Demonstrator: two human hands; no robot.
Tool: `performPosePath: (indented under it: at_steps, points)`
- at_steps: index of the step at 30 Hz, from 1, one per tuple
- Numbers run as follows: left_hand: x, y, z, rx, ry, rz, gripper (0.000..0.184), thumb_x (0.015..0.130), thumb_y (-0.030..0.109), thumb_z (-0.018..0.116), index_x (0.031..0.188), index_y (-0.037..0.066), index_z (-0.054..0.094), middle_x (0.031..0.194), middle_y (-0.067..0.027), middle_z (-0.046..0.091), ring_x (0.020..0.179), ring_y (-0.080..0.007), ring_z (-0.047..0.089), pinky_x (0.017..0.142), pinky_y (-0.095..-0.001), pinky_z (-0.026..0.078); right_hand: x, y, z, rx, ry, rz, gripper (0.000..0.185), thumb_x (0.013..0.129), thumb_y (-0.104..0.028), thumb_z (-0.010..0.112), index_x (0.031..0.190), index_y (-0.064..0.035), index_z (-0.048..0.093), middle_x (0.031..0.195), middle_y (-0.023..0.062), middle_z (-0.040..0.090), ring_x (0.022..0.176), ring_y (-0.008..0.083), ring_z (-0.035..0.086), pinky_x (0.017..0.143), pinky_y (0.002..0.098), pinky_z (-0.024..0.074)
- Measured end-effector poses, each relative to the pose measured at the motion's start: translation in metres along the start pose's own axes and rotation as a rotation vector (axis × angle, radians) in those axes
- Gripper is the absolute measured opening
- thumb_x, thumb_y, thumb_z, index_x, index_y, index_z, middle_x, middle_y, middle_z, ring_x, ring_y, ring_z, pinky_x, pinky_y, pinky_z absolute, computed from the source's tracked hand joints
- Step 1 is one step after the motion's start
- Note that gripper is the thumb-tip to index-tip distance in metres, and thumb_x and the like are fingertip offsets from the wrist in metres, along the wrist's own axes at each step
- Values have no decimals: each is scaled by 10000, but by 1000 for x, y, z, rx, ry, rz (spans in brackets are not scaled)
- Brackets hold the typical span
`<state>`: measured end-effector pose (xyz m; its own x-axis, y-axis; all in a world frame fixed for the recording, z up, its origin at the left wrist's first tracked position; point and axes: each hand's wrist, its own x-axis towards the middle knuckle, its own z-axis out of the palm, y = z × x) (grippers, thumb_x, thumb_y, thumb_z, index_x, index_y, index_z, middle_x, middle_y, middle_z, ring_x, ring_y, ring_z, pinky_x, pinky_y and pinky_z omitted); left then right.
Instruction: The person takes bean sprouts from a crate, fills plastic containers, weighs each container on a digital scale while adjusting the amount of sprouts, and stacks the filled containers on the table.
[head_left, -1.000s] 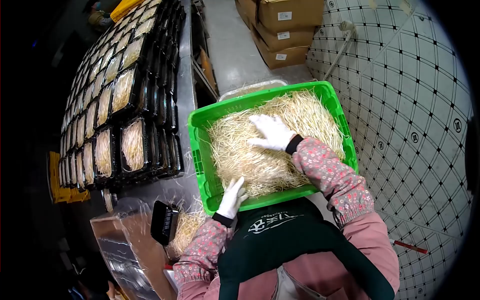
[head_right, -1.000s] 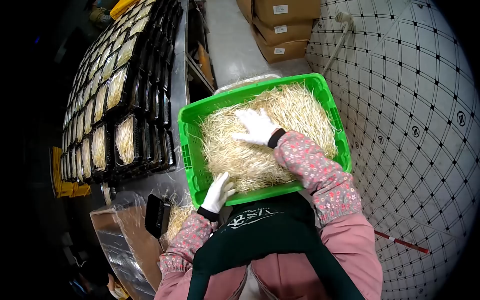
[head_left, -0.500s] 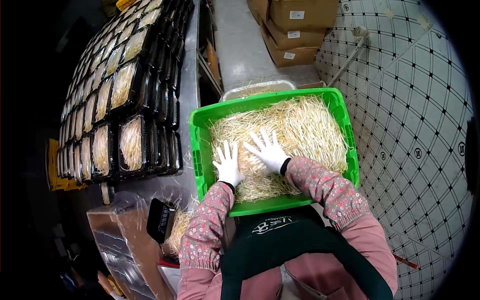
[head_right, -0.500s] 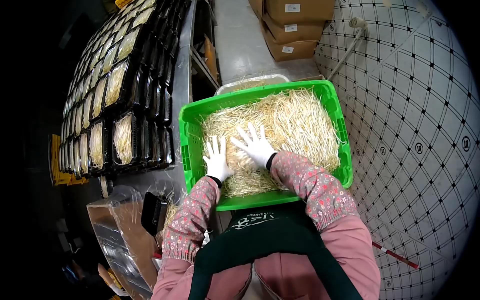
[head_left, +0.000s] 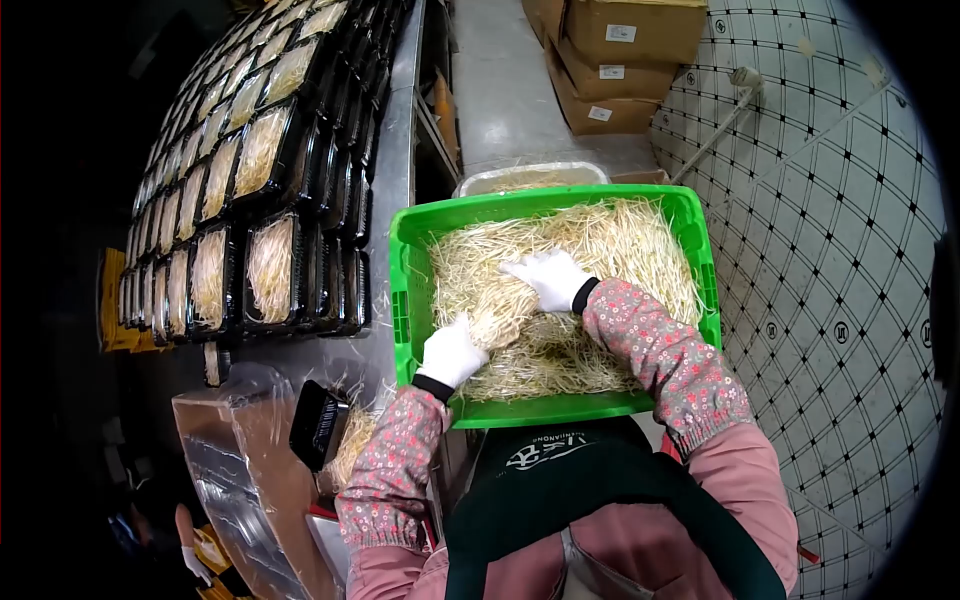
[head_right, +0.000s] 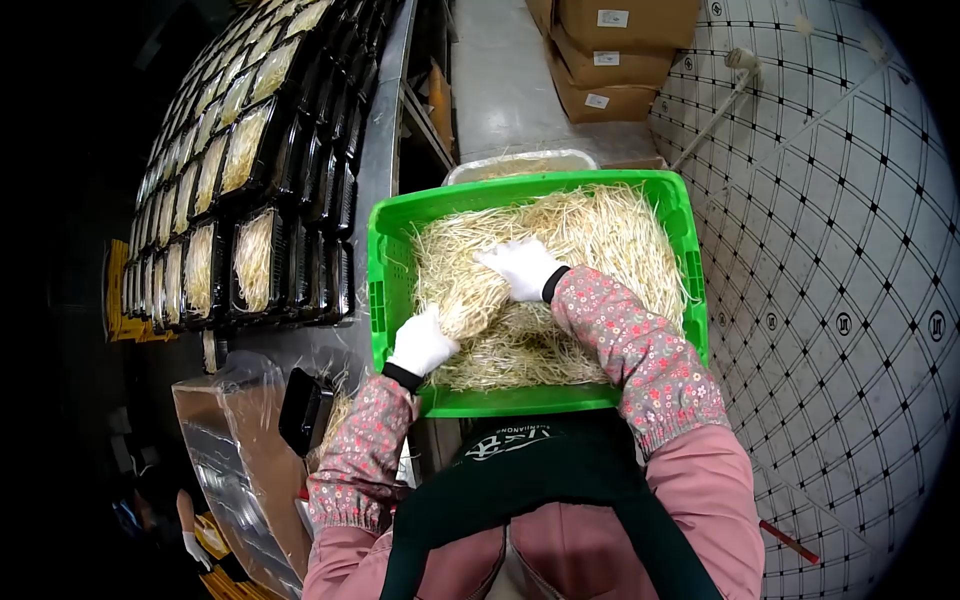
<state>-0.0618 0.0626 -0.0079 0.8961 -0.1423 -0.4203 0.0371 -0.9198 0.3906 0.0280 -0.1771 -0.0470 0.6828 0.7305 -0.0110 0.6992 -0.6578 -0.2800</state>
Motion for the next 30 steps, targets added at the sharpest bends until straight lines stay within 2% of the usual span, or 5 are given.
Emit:
performPosePath:
  at_steps: [7,10,15,20,30]
  points:
    - [-62,-21,2,207,193,385,341,779,292,784,957,77,589,825,-115,644,751,-316,670,667,-392,544,6,22,-66,137,183,241,737,726,-232,748,1415,-163,493,1041,130,654,925,295,669,757,406,547]
    - [-55,5,14,432,-140,537,1001,648,347,855,1468,23,381,1089,-125,596,1000,-289,597,777,-415,524,22,-20,-48,112,-26,251,872,687,-205,770,1474,-126,405,1105,170,631,1029,320,638,869,459,507]
    - [-5,-1,14,52,23,419,1220,585,382,896,1558,81,224,1560,-210,315,1467,-405,252,1143,-573,289,-6,-50,28,-85,-254,187,1380,531,-418,935,1600,-230,83,1624,260,104,1469,522,137,1090,743,212]
    - [42,11,51,292,-67,199,1479,439,337,962,1591,122,60,1639,-220,62,1495,-459,105,1135,-616,301,-27,-34,17,-64,-297,231,1473,453,-420,960,1603,-260,54,1638,243,41,1470,524,132,1077,749,229]
    - [45,12,39,-86,27,-3,559,761,387,772,1145,46,552,965,-255,693,952,-420,669,863,-468,526,-29,4,28,166,49,174,408,799,-75,582,1205,-55,609,1019,158,692,959,298,683,789,413,548]
